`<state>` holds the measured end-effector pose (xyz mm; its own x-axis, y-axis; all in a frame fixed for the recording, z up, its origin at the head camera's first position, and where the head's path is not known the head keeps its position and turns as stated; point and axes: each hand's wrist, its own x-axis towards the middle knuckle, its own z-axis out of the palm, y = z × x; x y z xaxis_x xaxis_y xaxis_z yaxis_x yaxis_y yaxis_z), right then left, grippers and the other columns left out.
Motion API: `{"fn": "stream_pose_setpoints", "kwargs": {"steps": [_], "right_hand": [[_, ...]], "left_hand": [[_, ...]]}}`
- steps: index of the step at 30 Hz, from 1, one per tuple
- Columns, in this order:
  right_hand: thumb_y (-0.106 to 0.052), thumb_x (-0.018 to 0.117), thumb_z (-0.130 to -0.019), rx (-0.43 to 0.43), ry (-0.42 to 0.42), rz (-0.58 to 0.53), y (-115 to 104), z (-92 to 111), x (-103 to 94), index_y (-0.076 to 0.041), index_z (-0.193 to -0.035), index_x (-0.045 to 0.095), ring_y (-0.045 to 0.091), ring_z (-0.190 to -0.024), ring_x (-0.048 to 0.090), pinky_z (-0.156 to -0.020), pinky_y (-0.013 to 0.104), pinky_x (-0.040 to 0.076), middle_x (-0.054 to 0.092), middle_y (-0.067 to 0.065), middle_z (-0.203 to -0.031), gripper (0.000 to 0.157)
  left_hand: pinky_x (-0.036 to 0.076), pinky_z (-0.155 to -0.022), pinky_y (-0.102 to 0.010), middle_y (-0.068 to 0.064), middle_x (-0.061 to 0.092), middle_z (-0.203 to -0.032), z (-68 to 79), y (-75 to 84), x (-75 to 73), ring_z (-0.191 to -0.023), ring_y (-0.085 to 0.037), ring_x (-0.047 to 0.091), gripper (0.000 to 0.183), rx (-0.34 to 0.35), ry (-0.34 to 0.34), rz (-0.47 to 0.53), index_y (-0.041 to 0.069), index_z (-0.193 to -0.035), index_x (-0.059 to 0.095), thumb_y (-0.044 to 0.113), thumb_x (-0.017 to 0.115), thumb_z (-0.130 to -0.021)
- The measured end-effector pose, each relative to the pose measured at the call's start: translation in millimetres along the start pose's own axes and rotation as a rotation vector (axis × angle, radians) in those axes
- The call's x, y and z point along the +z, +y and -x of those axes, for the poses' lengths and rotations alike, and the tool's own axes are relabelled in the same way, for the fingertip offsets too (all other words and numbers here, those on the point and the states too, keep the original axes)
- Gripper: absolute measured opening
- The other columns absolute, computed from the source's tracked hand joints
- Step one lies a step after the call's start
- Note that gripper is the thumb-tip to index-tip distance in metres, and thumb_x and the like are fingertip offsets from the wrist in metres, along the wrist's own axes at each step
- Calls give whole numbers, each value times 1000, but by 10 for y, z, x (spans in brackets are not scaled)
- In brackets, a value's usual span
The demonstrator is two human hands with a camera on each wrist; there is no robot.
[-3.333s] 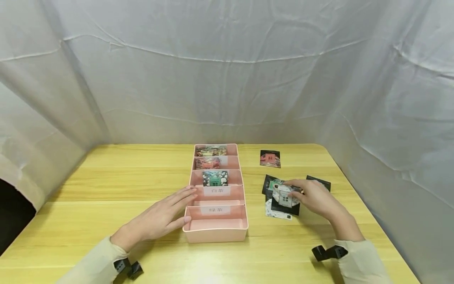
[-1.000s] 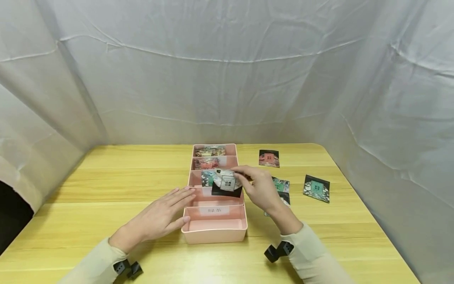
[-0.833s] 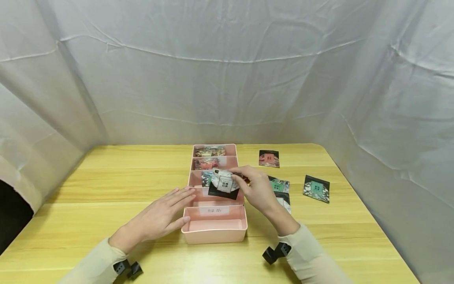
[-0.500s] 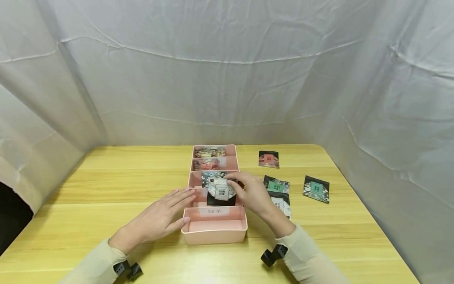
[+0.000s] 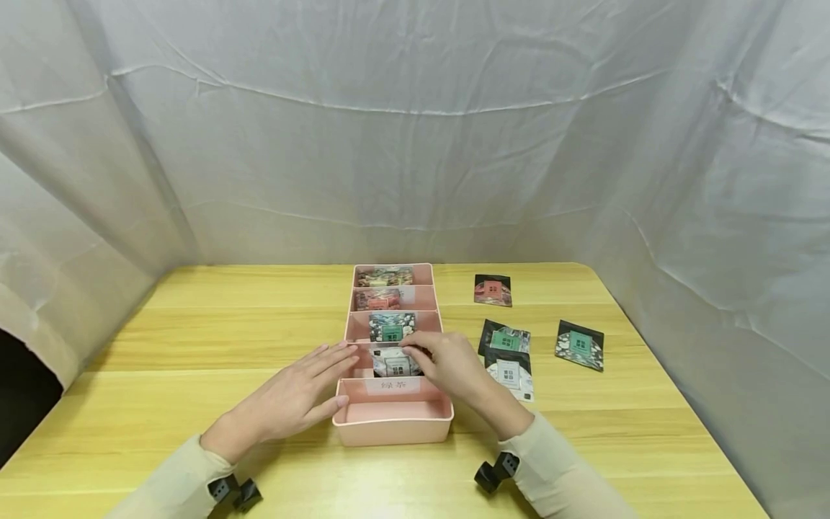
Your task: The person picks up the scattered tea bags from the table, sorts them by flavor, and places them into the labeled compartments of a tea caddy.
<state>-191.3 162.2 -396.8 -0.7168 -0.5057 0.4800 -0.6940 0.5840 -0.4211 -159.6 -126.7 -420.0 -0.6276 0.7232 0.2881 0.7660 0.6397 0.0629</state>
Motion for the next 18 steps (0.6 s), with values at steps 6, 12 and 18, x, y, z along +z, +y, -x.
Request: {"fn": "stream_pose_setpoints", "kwargs": {"steps": [6, 12, 18], "right_hand": [[-17, 68, -94, -37, -72, 77, -13, 6, 30, -15, -103, 75, -1, -59, 52, -55, 20, 49, 72, -5, -88, 12], [-16, 68, -93, -59, -102, 134, -15, 6, 31, -15, -102, 74, 4, -71, 63, -66, 25, 56, 73, -4, -92, 11], [-16, 68, -93, -77, -117, 174, -21, 6, 12, -15, -102, 74, 7, -76, 66, -70, 28, 58, 73, -4, -93, 11]], "left_hand": [[23, -117, -45, -12, 35, -155, 9, 7, -1, -145, -26, 26, 65, -6, 1, -2, 4, -148, 41, 51, 37, -103], [22, -118, -44, -13, 34, -155, 11, 9, -3, -145, -25, 25, 65, -9, -3, 0, 4, -148, 40, 51, 36, -103], [20, -118, -43, -13, 34, -155, 5, 2, 1, -145, -26, 25, 66, -5, -2, 5, 4, -148, 40, 51, 35, -103]]}}
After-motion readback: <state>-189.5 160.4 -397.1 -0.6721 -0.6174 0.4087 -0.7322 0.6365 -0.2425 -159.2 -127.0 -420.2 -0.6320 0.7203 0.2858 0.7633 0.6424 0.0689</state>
